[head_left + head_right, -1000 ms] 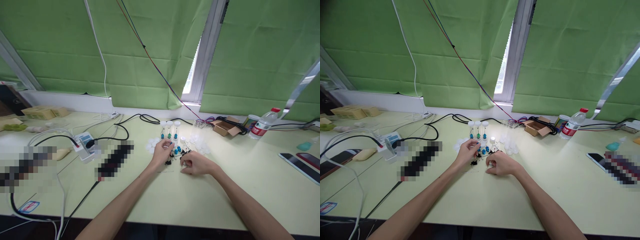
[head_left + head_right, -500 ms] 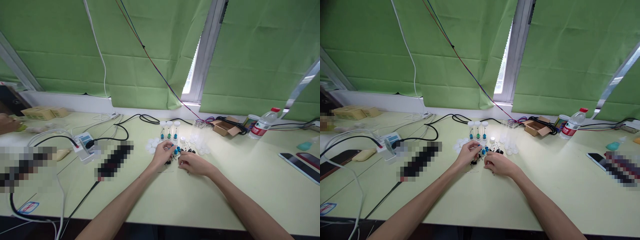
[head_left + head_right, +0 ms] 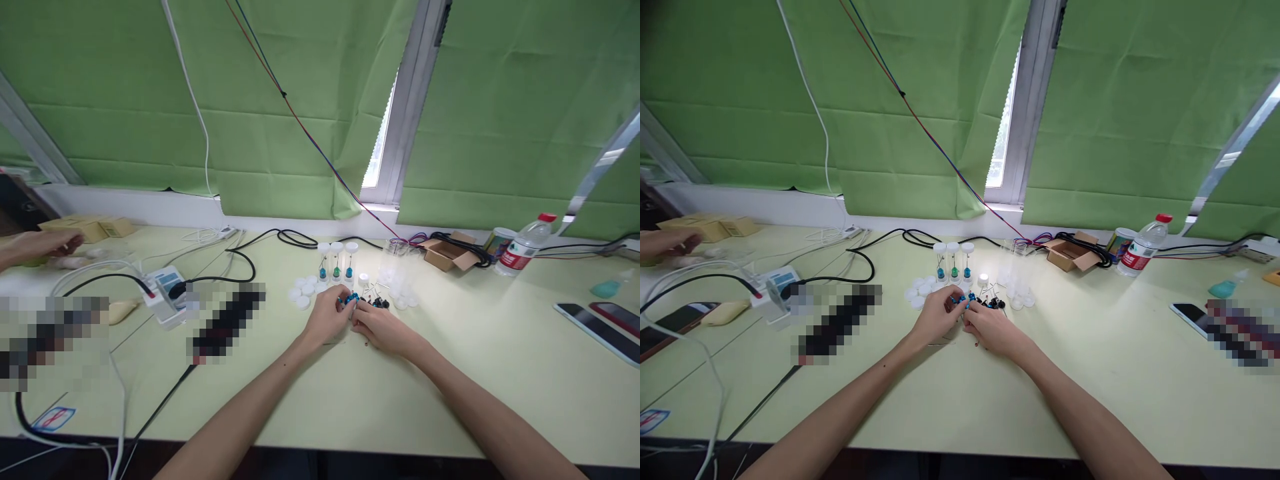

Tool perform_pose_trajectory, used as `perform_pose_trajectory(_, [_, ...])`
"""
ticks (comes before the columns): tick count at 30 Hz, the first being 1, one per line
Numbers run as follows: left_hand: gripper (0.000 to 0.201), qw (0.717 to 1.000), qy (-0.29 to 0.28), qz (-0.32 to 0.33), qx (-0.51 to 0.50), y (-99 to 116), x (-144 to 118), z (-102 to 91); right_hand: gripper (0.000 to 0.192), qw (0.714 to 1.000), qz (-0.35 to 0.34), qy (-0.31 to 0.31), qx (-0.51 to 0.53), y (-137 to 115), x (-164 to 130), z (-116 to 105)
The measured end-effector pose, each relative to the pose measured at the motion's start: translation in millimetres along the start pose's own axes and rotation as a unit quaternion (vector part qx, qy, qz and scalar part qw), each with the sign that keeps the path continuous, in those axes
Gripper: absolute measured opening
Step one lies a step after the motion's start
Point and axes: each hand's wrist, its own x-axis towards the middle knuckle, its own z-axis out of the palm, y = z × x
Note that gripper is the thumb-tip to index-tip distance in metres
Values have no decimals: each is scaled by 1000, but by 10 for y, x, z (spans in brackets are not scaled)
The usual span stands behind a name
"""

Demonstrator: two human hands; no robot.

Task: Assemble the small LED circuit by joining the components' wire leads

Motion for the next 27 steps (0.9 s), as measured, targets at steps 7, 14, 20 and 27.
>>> perform_pose_trajectory(7, [11, 998, -13, 39, 47, 20, -11, -2, 17, 998, -7, 16, -56, -18, 12, 39])
perform_pose_trajectory(14, [11, 997, -8, 53, 56, -35, -2, 15, 16, 996, -7, 25, -81, 0, 24, 73])
perform_pose_trajectory(20, [11, 997, 0, 56, 56, -43, -3, 14, 16, 997, 1, 36, -61, -22, 21, 45])
perform_pose_trajectory(27, [9, 996, 25, 61, 53, -72, 7, 16, 17, 996, 23, 70, -58, -45, 42, -6])
